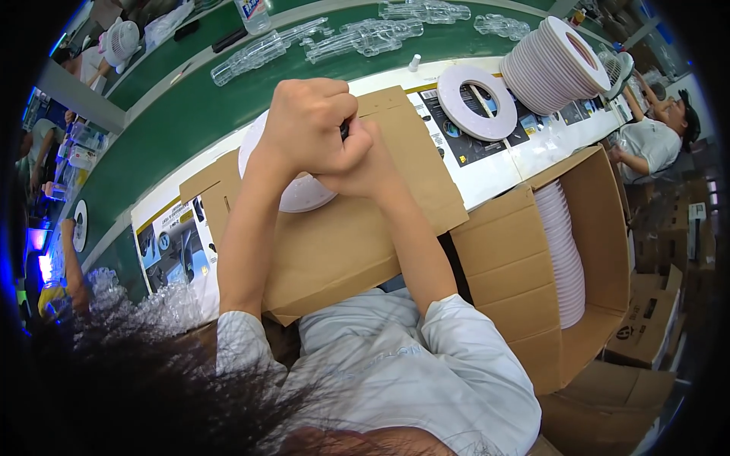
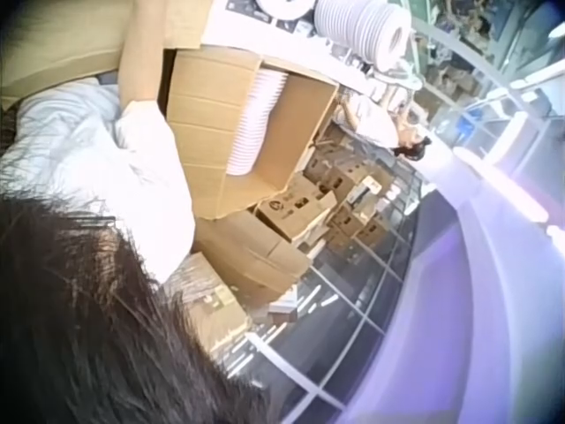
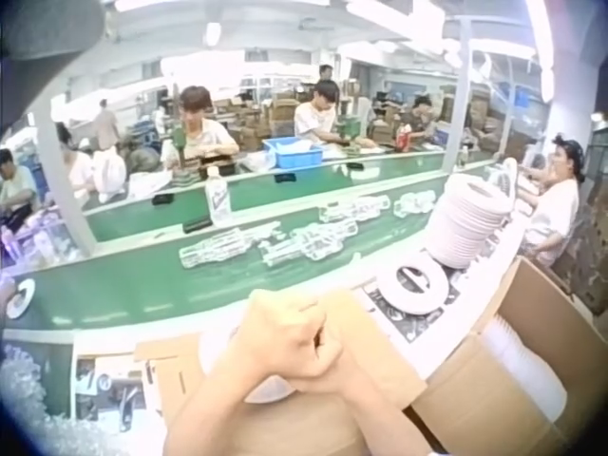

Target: Applying adhesive to circular lighting components on an assembly line.

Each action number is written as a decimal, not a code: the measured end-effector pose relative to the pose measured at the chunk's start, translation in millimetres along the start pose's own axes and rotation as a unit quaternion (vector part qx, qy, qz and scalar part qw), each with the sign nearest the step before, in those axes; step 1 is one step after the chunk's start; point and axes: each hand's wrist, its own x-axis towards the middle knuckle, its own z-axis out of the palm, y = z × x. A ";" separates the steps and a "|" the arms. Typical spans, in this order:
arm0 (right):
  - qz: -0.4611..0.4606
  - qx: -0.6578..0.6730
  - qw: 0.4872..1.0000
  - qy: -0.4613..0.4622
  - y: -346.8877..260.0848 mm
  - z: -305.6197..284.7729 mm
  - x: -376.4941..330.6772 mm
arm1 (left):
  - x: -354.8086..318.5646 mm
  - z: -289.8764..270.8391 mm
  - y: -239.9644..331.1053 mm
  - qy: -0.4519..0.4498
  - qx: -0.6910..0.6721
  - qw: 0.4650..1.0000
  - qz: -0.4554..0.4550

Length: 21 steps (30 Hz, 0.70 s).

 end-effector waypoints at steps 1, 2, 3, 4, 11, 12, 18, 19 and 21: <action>-0.003 0.002 1.000 0.008 -0.6 0.5 0.2 | 0.0 -0.9 -0.1 -0.001 -0.003 1.000 -0.002; -0.003 0.002 1.000 0.008 -0.6 -0.4 -0.1 | 0.3 -1.7 0.1 -0.001 -0.005 1.000 -0.005; 0.009 0.004 1.000 -0.001 0.2 -1.7 -0.8 | 1.6 -2.8 1.8 -0.002 -0.004 1.000 -0.005; 0.022 0.006 1.000 -0.010 1.9 -2.2 -1.4 | 3.6 -3.4 4.4 -0.015 -0.021 1.000 -0.015; 0.015 0.075 0.997 -0.025 -3.7 4.9 -20.5 | -0.4 -7.9 17.1 -0.116 0.003 0.991 -0.059; 0.009 0.098 0.995 -0.015 -6.1 5.7 -20.0 | -1.2 -6.9 16.9 -0.116 0.003 0.991 -0.060; -0.003 0.124 0.992 -0.002 -4.1 5.0 -20.3 | -1.2 0.0 16.5 -0.119 0.002 0.991 -0.055; -0.009 0.125 0.992 0.010 -6.1 5.6 -21.2 | -1.0 -1.5 17.7 -0.118 0.001 0.992 -0.049; -0.009 0.129 0.992 0.007 -7.2 7.3 -22.3 | -1.5 -4.4 17.7 -0.117 0.002 0.992 -0.046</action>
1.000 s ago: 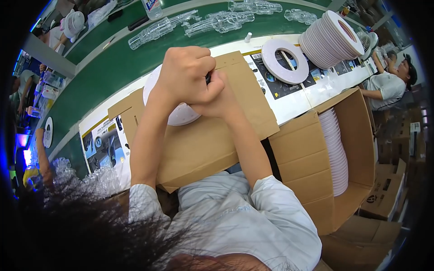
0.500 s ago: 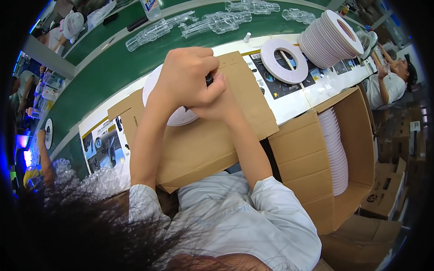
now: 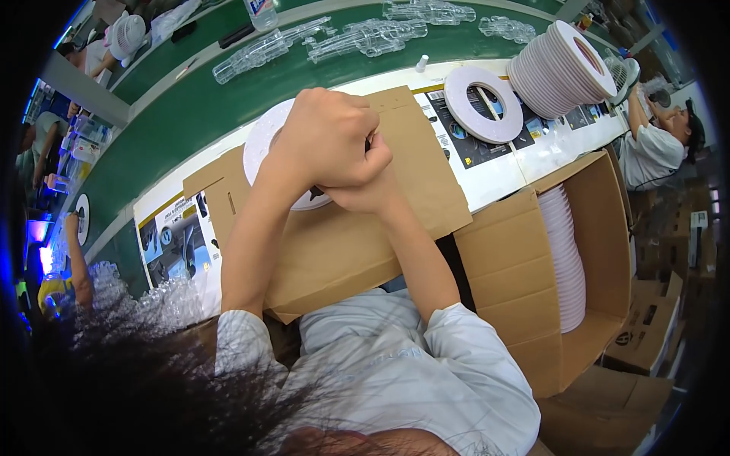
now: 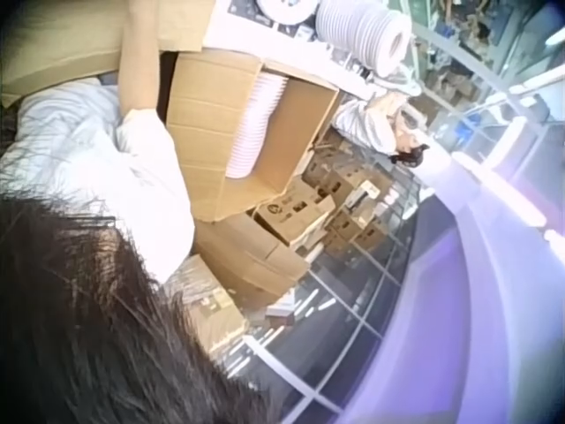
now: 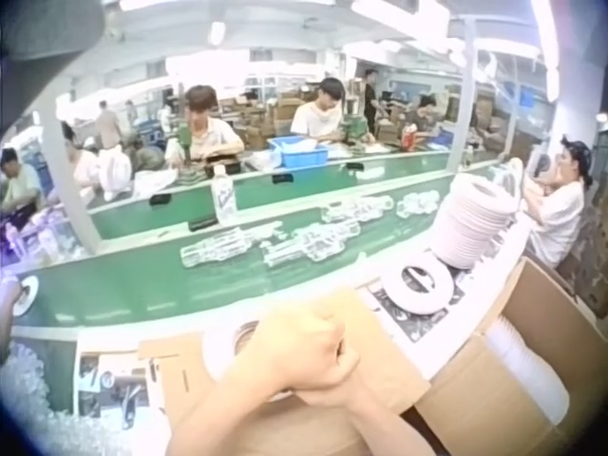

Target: Applying adhesive to circular lighting components on an assembly line.

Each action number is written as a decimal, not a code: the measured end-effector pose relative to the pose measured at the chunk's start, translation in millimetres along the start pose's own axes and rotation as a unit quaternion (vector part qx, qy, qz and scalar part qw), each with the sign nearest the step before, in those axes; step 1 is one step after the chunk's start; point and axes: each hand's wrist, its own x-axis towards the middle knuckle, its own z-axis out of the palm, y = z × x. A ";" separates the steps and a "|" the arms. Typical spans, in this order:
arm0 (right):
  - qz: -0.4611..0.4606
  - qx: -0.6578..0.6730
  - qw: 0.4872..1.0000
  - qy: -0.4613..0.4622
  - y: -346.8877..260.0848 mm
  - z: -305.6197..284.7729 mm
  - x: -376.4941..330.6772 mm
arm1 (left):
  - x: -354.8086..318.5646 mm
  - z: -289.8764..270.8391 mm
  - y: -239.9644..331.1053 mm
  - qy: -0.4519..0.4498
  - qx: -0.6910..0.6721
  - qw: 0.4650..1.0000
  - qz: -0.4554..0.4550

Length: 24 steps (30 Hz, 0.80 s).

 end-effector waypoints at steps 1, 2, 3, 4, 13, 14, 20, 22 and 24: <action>0.001 0.000 1.000 0.001 -0.1 -0.5 -0.6 | 0.3 0.1 -0.6 0.004 -0.001 1.000 0.006; 0.001 0.000 1.000 0.000 0.5 -1.1 -0.5 | 0.4 0.3 -1.2 0.008 -0.002 1.000 0.012; -0.008 -0.004 1.000 -0.006 1.5 -1.6 0.0 | 0.2 0.7 -1.5 0.008 -0.002 1.000 0.010; -0.018 -0.008 1.000 -0.013 2.2 -1.9 0.9 | 0.3 0.9 -2.1 -0.009 0.010 1.000 0.002; -0.018 -0.053 0.998 -0.019 3.1 -5.7 0.8 | -0.2 7.3 -5.5 -0.021 0.001 1.000 -0.006; -0.019 -0.052 0.998 -0.018 3.8 -5.9 0.6 | 0.0 7.8 -5.1 -0.017 0.001 1.000 -0.008; 0.023 -0.062 0.997 -0.027 4.2 -13.8 -0.3 | 2.5 3.2 2.5 0.002 -0.007 1.000 -0.006; 0.012 -0.080 0.996 -0.042 -0.8 -16.8 0.9 | 5.3 2.3 8.2 0.038 -0.012 0.999 0.004; 0.011 -0.077 0.996 -0.038 -1.6 -19.2 -0.3 | 6.0 2.4 11.1 0.074 -0.018 0.997 0.014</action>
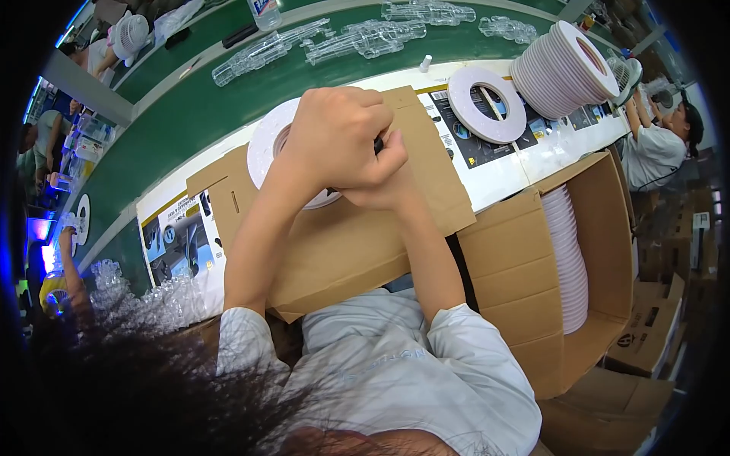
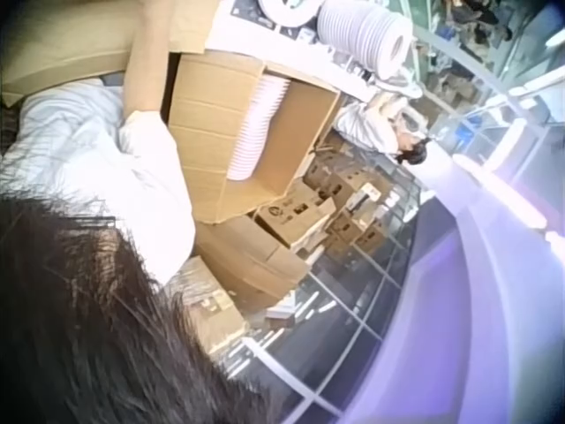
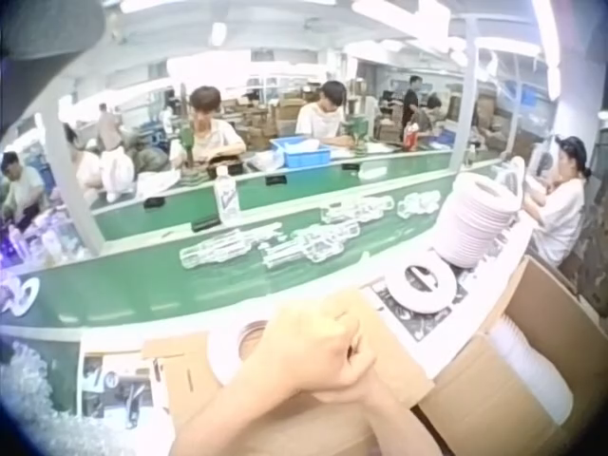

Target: Applying adhesive to circular lighting components on an assembly line.

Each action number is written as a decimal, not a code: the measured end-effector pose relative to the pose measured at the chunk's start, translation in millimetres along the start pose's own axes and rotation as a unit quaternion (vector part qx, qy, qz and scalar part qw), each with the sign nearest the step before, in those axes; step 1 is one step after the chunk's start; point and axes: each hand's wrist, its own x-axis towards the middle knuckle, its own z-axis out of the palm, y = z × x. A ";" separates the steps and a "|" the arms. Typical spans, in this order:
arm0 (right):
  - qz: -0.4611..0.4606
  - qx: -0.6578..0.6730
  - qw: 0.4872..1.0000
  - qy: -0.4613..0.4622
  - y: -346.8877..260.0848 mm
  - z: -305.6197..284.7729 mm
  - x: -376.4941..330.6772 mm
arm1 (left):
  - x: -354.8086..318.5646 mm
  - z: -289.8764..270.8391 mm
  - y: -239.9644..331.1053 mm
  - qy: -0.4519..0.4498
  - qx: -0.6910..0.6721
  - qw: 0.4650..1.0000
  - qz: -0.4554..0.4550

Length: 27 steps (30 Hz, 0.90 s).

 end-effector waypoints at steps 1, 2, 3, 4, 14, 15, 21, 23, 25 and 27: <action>-0.001 0.004 1.000 0.004 0.5 -0.2 -0.8 | -0.9 0.1 -0.2 0.003 0.008 1.000 -0.001; -0.001 0.008 1.000 0.009 1.0 -0.5 -1.7 | -1.8 0.3 -0.4 0.006 0.015 1.000 -0.003; -0.002 0.012 1.000 0.013 1.4 -0.7 -2.5 | -2.7 0.7 -1.1 0.005 0.015 1.000 -0.002; -0.003 0.016 1.000 0.017 1.4 -0.9 -2.7 | -3.1 0.8 -2.1 0.007 0.014 1.000 0.002; 0.016 0.031 0.999 0.002 -0.3 0.3 1.9 | -5.0 5.5 -8.2 0.003 0.019 1.000 0.007; 0.015 0.033 0.999 0.006 0.0 0.9 2.2 | -5.2 5.4 -8.3 0.002 0.020 1.000 0.007; 0.019 0.014 1.000 0.009 1.4 -3.4 3.9 | -2.9 9.9 -9.6 0.003 0.013 1.000 0.004; 0.020 0.011 1.000 0.003 1.6 -1.4 4.7 | -4.2 7.6 -10.6 0.003 0.013 1.000 0.001; 0.003 -0.018 1.000 -0.003 0.9 -1.5 5.2 | -5.4 8.1 -12.7 0.004 0.013 1.000 0.004; -0.002 -0.009 1.000 -0.003 4.0 -3.2 4.7 | -4.6 7.6 -12.1 0.005 0.010 1.000 0.009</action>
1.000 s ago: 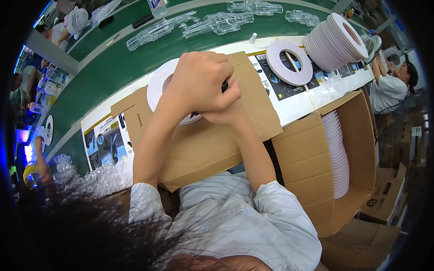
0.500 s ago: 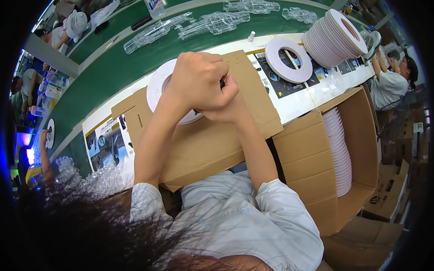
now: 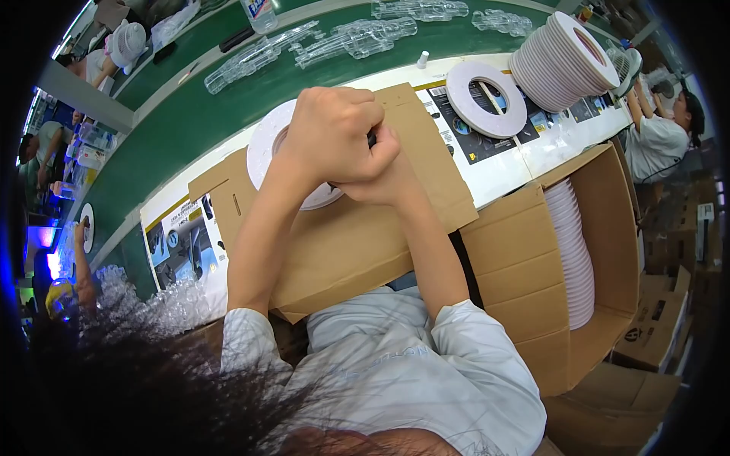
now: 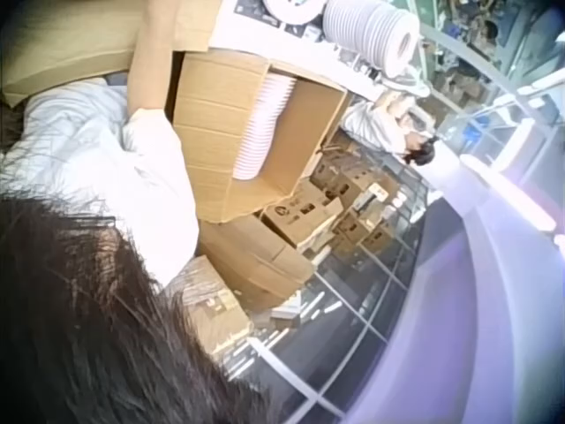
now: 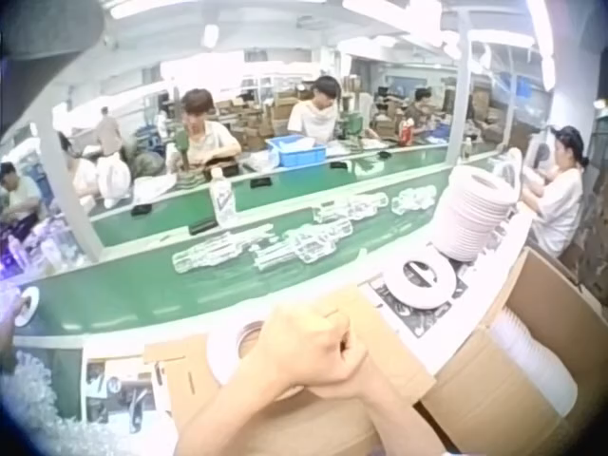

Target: Applying adhesive to circular lighting components on an assembly line.

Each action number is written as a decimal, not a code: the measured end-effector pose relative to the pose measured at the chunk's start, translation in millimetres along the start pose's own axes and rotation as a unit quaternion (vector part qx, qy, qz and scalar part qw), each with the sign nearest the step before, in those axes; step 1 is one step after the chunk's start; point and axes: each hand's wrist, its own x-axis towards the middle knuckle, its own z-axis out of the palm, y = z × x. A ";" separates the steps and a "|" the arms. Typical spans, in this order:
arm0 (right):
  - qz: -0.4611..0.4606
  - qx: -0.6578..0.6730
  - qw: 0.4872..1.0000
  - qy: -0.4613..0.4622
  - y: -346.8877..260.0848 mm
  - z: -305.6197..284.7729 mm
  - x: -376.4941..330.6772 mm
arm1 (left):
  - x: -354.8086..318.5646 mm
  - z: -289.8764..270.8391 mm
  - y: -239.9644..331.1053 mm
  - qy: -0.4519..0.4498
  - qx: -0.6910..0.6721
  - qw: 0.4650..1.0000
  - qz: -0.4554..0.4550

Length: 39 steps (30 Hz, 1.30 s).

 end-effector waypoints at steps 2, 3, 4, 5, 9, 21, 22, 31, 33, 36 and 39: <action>-0.007 0.015 1.000 0.000 3.9 2.3 -2.1 | 1.4 -7.5 4.6 -0.054 -0.029 0.998 -0.024; -0.010 -0.001 1.000 0.017 4.6 4.7 -4.6 | 2.8 -13.7 5.6 -0.057 -0.027 0.998 -0.023; -0.017 -0.026 0.999 0.039 0.0 -2.4 -5.3 | 12.0 -20.1 8.5 -0.069 -0.089 0.993 -0.033; -0.021 -0.032 0.998 0.049 -5.4 -11.7 -7.0 | 19.8 -25.3 9.3 -0.082 -0.151 0.984 -0.044; 0.142 0.193 0.955 0.174 -2.6 -12.2 -21.3 | 0.8 -65.1 -33.8 -0.129 -0.045 0.981 -0.137; 0.197 0.359 0.861 0.301 12.5 -0.9 -16.3 | -0.2 -13.0 -108.4 -0.528 0.209 0.813 -0.129; 0.204 0.362 0.858 0.304 14.4 1.4 -17.8 | -0.9 -14.5 -110.3 -0.533 0.219 0.806 -0.136; 0.236 0.398 0.828 0.317 42.9 -11.0 -44.0 | -16.8 -141.9 -170.7 -0.521 0.356 0.754 -0.182; 0.248 0.373 0.827 0.341 48.3 -3.6 -45.5 | -47.8 -199.6 -214.8 -0.511 0.380 0.729 -0.250; 0.288 0.448 0.801 0.273 64.1 -13.4 -63.0 | -105.3 -260.1 -282.5 -0.509 0.434 0.671 -0.319; 0.292 0.460 0.777 0.315 68.8 -9.8 -67.5 | -175.5 -300.9 -340.6 -0.476 0.495 0.621 -0.378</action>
